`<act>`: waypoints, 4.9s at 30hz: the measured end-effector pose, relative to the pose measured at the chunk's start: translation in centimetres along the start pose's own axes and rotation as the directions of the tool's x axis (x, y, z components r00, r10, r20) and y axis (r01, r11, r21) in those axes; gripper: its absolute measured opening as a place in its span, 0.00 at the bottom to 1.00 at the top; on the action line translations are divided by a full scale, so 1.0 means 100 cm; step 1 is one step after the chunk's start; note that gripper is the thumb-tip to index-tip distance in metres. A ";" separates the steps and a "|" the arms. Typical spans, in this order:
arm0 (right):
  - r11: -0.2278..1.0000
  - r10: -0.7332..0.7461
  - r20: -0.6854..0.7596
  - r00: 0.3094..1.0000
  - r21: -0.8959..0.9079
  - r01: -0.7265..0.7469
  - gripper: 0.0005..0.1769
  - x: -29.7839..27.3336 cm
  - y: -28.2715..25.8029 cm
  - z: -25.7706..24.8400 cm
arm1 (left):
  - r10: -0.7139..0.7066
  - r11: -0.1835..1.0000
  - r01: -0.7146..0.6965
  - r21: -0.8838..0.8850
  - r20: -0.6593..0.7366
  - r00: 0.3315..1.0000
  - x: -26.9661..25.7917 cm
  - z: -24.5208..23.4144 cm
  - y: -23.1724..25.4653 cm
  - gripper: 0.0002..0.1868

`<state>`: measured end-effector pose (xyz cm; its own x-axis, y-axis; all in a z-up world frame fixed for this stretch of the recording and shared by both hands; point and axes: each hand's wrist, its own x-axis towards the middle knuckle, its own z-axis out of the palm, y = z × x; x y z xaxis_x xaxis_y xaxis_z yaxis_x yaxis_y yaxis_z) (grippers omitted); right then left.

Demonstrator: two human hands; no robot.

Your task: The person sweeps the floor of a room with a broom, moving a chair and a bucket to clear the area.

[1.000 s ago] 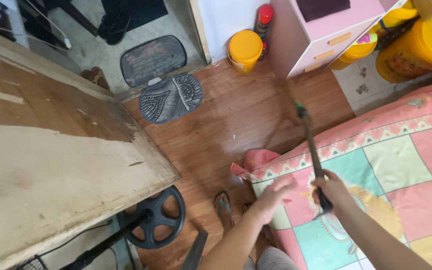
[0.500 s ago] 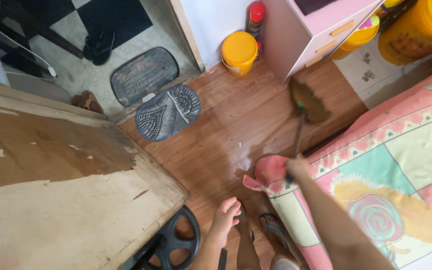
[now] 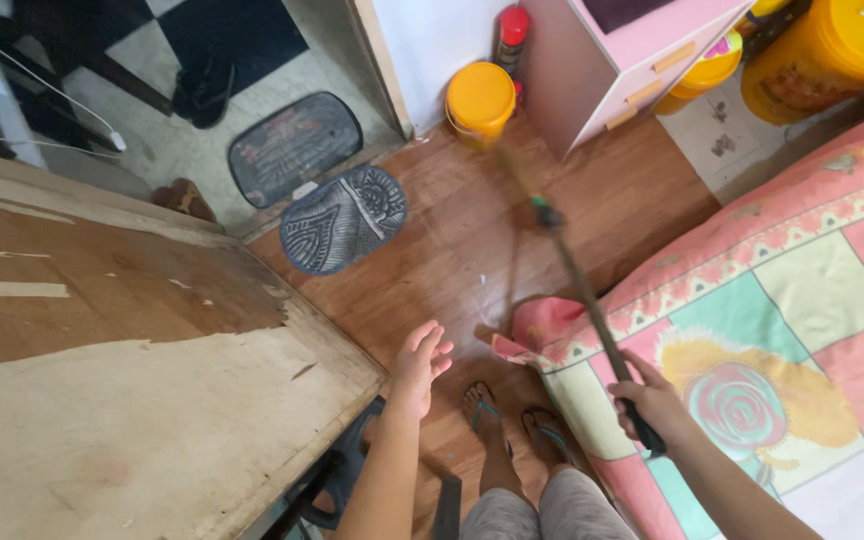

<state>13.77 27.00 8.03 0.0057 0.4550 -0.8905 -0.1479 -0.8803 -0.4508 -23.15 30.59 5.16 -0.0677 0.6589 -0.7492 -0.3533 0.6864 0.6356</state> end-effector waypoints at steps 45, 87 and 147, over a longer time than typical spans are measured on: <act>0.876 0.058 0.093 0.994 0.473 -0.096 0.37 -0.052 -0.022 0.107 | -0.102 0.979 0.075 0.190 0.135 0.986 0.031 -0.009 0.031 0.32; 0.633 -0.157 -0.646 0.747 0.515 0.578 0.07 0.372 -0.283 -0.196 | -0.203 0.812 -0.198 0.550 0.583 0.787 0.256 0.366 0.058 0.43; 0.835 -0.207 -0.484 0.850 -0.541 -0.105 0.50 0.320 -0.187 -0.231 | -0.536 0.722 0.008 0.692 0.552 0.639 0.253 0.483 -0.060 0.27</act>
<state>39.61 54.87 -13.47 0.5138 0.5040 -0.6943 0.4106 -0.8550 -0.3168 22.38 57.98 -8.62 0.6610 0.2229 -0.7165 0.3899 0.7137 0.5818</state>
